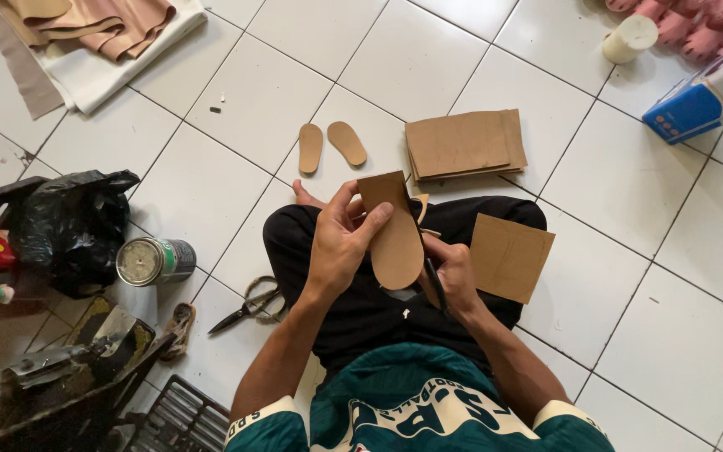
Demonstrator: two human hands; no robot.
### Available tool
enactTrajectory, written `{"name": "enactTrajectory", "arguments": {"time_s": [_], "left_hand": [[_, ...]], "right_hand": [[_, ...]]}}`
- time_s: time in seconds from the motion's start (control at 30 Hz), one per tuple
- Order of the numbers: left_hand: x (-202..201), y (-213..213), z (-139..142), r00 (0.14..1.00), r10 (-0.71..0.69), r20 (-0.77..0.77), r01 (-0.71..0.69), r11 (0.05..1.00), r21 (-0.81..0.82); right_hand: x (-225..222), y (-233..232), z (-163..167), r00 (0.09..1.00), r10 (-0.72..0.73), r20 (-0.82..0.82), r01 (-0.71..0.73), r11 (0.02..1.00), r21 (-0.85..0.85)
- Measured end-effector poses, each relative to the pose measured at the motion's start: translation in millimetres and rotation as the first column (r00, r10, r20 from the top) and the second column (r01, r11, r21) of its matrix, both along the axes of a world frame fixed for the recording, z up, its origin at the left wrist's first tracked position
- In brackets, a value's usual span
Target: The person sits on the workshop floor and cuts sandal sole shapes from sheets of cardboard-like material with scissors, then trims the edges of the cut soles to smooth them, placing finished soles aside and picking up new sheets to cut.
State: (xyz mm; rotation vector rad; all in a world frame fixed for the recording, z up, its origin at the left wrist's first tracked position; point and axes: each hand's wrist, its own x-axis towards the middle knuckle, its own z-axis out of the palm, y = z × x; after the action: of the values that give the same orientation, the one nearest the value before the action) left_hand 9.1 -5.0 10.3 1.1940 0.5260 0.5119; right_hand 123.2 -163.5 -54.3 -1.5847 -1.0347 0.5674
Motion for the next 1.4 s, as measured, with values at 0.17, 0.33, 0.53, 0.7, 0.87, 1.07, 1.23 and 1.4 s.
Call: {"name": "enactTrajectory", "arguments": {"time_s": [0.17,0.33,0.53,0.7,0.87,1.07,1.23,1.4], "left_hand": [[4.3,2.5,0.0,0.998,0.064,0.021,-0.067,0.988,0.138],[1.8,-6.5,-2.6,0.999,0.032,-0.021,-0.028,0.986,0.165],[0.6,-6.2,-4.1,0.999,0.008,-0.034,-0.003,0.986,0.167],[1.7,-4.1,-0.9,0.999,-0.015,-0.048,0.023,0.987,0.16],[1.1,-5.8,2.6,0.997,-0.068,-0.039,0.073,0.988,0.139],[0.2,-3.2,4.8,0.994,-0.094,-0.054,0.101,0.984,0.147],[-0.4,-3.4,6.4,0.991,-0.116,-0.074,0.127,0.975,0.184],[0.8,-3.6,8.6,0.99,-0.119,-0.079,0.132,0.973,0.19]], "right_hand": [[2.0,2.7,-2.4,0.995,0.009,-0.104,-0.014,0.999,-0.046],[4.2,6.8,-4.4,0.981,0.019,-0.193,-0.018,1.0,0.004],[3.0,6.6,-7.6,0.979,0.036,-0.201,-0.023,0.998,0.065],[3.8,4.8,-6.7,0.99,-0.002,-0.139,0.004,1.0,0.014],[7.9,5.4,-4.8,0.981,0.025,-0.194,-0.011,0.997,0.073],[7.5,4.8,-5.3,0.985,-0.026,-0.168,0.027,1.0,0.004],[11.3,4.4,-3.0,0.985,0.017,-0.169,-0.007,0.998,0.064],[11.1,4.9,5.3,0.989,-0.024,-0.148,0.026,1.0,0.012]]}}
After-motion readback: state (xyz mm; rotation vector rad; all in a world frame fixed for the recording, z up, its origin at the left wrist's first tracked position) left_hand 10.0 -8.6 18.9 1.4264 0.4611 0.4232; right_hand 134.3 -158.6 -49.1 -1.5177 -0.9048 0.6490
